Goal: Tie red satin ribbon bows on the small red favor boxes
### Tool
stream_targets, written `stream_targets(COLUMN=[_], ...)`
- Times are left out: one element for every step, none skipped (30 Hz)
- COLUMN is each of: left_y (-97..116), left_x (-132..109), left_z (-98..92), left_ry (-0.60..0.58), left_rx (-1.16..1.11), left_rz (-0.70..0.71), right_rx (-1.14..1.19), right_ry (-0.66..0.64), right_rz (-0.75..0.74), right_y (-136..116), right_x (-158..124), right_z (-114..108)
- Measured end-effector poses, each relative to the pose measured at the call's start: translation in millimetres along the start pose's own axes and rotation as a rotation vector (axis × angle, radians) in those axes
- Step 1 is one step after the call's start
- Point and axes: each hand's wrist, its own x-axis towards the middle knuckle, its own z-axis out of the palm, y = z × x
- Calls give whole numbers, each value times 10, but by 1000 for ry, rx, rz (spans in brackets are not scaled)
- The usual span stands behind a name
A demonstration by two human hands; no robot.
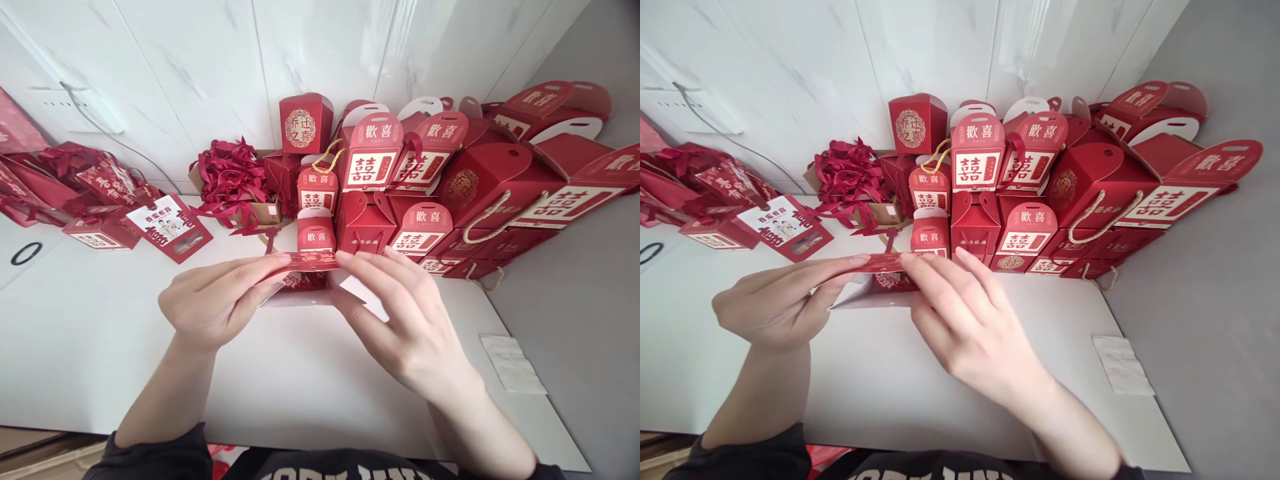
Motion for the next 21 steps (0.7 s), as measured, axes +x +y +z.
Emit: stream_targets(left_y=[5,11,19,31,47,68,93,122,154,187,217,242,259,266,262,248,224,195,164,136,113], left_x=[4,3,-2,-10,-23,-37,-51,-65,-76,-85,-91,-94,-96,-97,-99,-101,-104,-106,-107,-105,-100], left_z=[5,17,36,63,96,134,176,219,260,296,327,350,366,373,374,370,362,352,341,329,317], left_ry=[-8,-14,-16,-10,-10,-15,-27,-41,-62,-80,-95,-107,-119,-132,-146,-157,-167,-171,-172,-171,-168], left_rx=[16,30,39,45,49,54,63,77,92,104,104,91,66,32,1,-22,-35,-40,-42,-47,-60], left_rz=[33,78,127,174,213,247,272,290,299,303,301,294,287,280,273,258,231,189,131,61,-11], right_rx=[23,57,91,124,155,195,258,349,457,564,640,671,656,610,558,518,499,503,523,553,593], right_ry=[22,27,1,-56,-128,-202,-272,-328,-376,-423,-474,-530,-586,-634,-665,-678,-677,-668,-652,-635,-616], right_rz=[-22,-52,-80,-92,-82,-50,-8,40,79,100,114,132,157,186,213,234,251,266,285,307,329], right_y=[-28,-57,-84,-107,-124,-133,-133,-127,-117,-106,-96,-90,-87,-86,-84,-77,-63,-38,-3,41,90], right_x=[7,11,13,12,11,10,10,12,14,14,12,7,-1,-10,-18,-23,-24,-20,-13,-5,2], right_z=[21,51,91,140,195,255,315,372,424,470,511,546,576,598,609,604,580,535,469,385,290])
